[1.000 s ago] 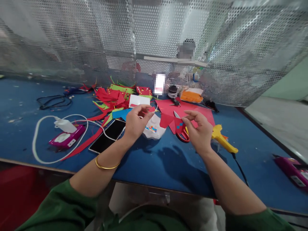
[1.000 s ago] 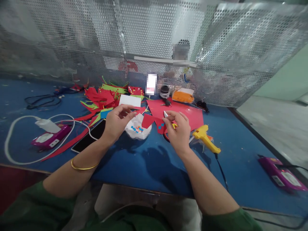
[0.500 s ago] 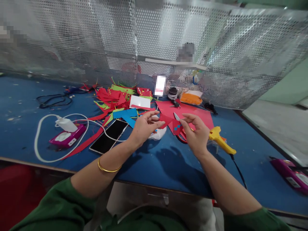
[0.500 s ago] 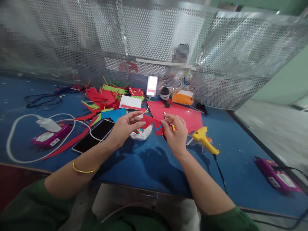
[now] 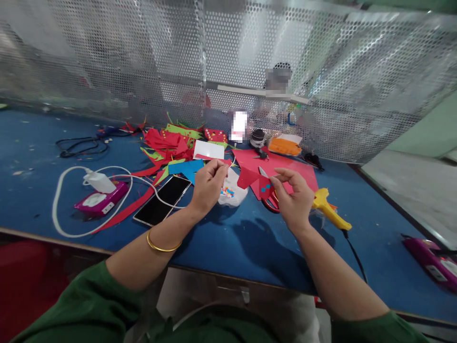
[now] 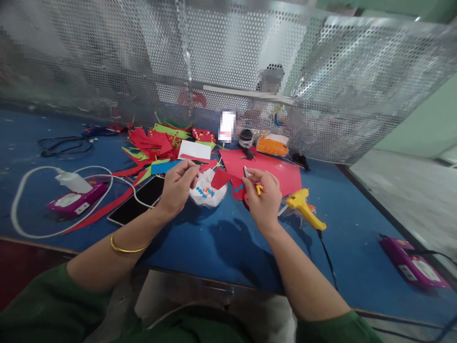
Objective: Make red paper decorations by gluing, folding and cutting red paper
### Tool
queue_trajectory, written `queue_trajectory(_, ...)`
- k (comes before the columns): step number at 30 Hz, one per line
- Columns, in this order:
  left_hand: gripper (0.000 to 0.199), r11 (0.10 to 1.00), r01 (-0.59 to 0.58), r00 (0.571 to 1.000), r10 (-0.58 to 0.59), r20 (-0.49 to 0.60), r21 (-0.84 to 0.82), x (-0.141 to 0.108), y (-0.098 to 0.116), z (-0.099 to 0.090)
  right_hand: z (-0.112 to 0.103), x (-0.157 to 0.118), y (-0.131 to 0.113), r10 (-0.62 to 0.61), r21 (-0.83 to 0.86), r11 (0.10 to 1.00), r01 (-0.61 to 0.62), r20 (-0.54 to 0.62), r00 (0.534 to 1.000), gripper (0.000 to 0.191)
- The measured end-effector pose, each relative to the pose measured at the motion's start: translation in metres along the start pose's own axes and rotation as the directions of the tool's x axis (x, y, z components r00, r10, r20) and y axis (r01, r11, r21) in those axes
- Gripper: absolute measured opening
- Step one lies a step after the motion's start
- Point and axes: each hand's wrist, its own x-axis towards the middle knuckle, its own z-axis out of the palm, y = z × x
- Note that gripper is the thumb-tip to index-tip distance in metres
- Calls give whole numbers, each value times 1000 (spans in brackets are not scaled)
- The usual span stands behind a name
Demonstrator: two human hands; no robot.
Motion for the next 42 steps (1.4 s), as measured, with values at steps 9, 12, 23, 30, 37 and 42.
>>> queue_trajectory(9, 9, 997, 52, 998, -50, 31, -57, 1, 0, 2, 0, 0, 1, -11, -33, 999, 11, 8, 1000, 20)
queue_trajectory(12, 9, 996, 84, 996, -84, 15, -43, -1, 2, 3, 0, -1, 1, -25, -38, 999, 26, 11, 1000, 20)
queue_trajectory(23, 25, 1000, -25, 1000, 25, 19, 14, 2, -2, -1, -1, -2, 1, -29, -56, 998, 31, 33, 999, 18)
queue_trajectory(30, 45, 991, -128, 990, 129, -48, 26, 2, -3, -2, 0, -3, 0, -46, -47, 998, 48, 36, 998, 18)
queue_trajectory(37, 10, 999, 1, 991, -8, -134, -51, 7, -1, -1, 0, -3, -1, -67, -57, 996, 69, 33, 997, 15)
queue_trajectory(42, 28, 992, -1, 994, -13, -113, -125, 9, 2, -1, -1, -3, -1, -56, -82, 995, 59, 42, 998, 16)
